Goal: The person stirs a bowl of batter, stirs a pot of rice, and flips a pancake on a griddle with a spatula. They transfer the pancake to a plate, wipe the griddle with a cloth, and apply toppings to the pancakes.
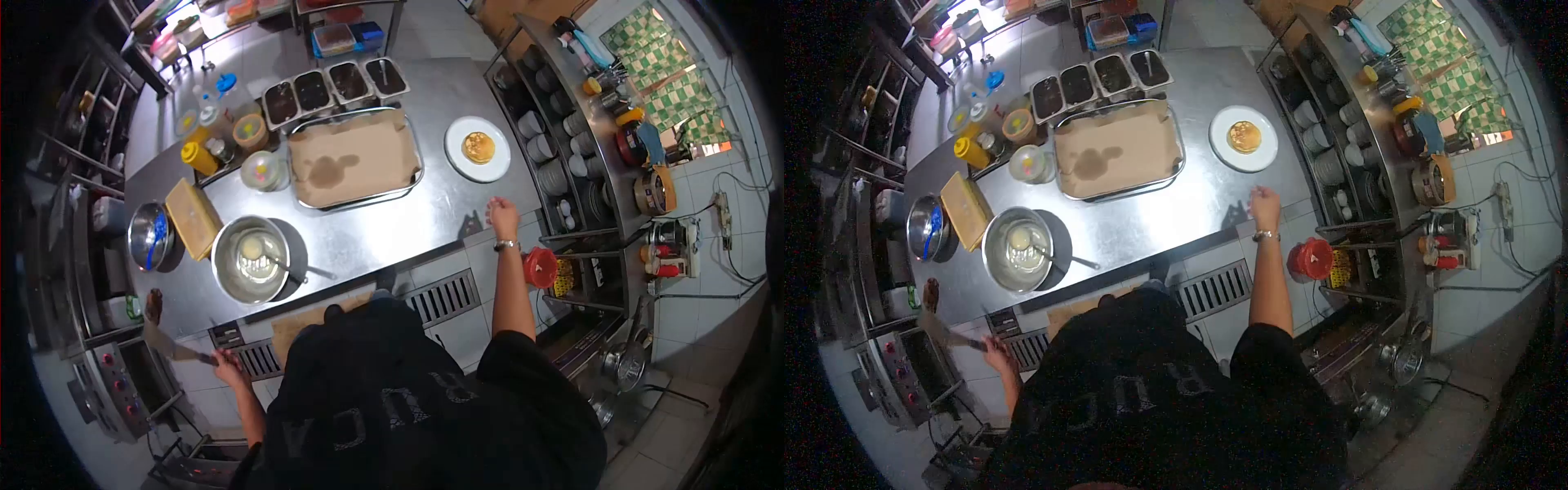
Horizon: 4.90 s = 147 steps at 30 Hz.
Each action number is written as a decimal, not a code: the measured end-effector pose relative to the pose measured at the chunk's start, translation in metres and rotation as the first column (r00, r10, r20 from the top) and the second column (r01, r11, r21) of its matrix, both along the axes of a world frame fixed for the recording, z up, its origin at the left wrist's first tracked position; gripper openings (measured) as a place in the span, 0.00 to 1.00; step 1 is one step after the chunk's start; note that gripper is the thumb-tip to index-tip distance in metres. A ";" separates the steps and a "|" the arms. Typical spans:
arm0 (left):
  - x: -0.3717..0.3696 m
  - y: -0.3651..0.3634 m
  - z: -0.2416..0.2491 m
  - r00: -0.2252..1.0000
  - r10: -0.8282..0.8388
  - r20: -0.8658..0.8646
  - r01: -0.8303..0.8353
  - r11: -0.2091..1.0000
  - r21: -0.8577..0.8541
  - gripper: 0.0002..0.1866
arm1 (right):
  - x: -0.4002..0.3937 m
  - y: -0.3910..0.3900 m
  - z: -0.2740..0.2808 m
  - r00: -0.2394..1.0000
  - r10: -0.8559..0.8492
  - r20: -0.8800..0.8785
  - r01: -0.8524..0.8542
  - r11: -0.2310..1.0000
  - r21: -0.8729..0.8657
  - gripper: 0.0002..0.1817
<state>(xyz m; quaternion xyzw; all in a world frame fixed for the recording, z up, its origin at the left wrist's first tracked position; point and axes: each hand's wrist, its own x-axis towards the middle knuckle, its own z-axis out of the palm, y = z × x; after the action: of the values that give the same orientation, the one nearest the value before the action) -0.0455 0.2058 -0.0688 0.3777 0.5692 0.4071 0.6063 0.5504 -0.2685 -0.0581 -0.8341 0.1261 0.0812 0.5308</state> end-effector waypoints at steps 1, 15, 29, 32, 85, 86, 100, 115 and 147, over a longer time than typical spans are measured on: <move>-0.007 -0.010 0.001 0.999 0.029 -0.025 -0.029 1.000 -0.006 0.15 | 0.026 -0.009 -0.010 0.999 -0.024 0.023 0.025 0.999 -0.029 0.18; -0.053 -0.151 0.015 0.891 0.380 -0.247 -0.447 0.827 -0.341 0.19 | 0.183 0.036 -0.051 0.993 0.012 0.116 0.050 0.852 -0.521 0.30; -0.038 -0.173 0.009 0.914 0.334 -0.229 -0.399 0.841 -0.365 0.18 | 0.191 0.027 -0.108 0.938 -0.114 0.327 0.230 0.911 -0.342 0.24; -0.036 -0.170 0.008 0.934 0.292 -0.205 -0.349 0.866 -0.359 0.17 | 0.191 0.029 -0.079 0.986 -0.103 0.132 0.137 0.950 -0.281 0.23; -0.053 -0.203 0.008 0.903 0.376 -0.206 -0.428 0.822 -0.376 0.17 | 0.188 0.026 -0.032 0.955 0.228 0.187 -0.079 0.809 -0.583 0.44; -0.045 -0.202 0.009 0.876 0.407 -0.261 -0.477 0.811 -0.339 0.16 | 0.186 0.030 -0.018 0.926 0.300 0.228 -0.091 0.765 -0.638 0.47; 0.119 -0.175 0.115 0.974 -0.138 -0.182 0.086 0.959 -0.270 0.22 | -0.012 0.176 0.108 0.385 0.914 0.131 -0.922 0.387 0.008 0.28; 0.195 -0.143 0.046 0.707 -0.632 0.316 0.705 0.592 -0.391 0.34 | -0.144 0.171 0.049 0.373 0.913 0.165 -0.920 0.387 -0.065 0.13; -0.187 -0.156 0.026 0.805 0.307 0.508 -0.150 0.934 -0.325 0.16 | -0.396 0.295 0.011 -0.260 0.955 -0.139 -0.922 -0.289 -0.258 0.20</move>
<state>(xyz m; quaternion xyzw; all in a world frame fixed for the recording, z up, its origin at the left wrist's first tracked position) -0.2323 0.0494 -0.0423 0.0863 0.4618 0.4878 0.7357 0.1543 0.0265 -0.0474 -0.6710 -0.6074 0.3994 0.1460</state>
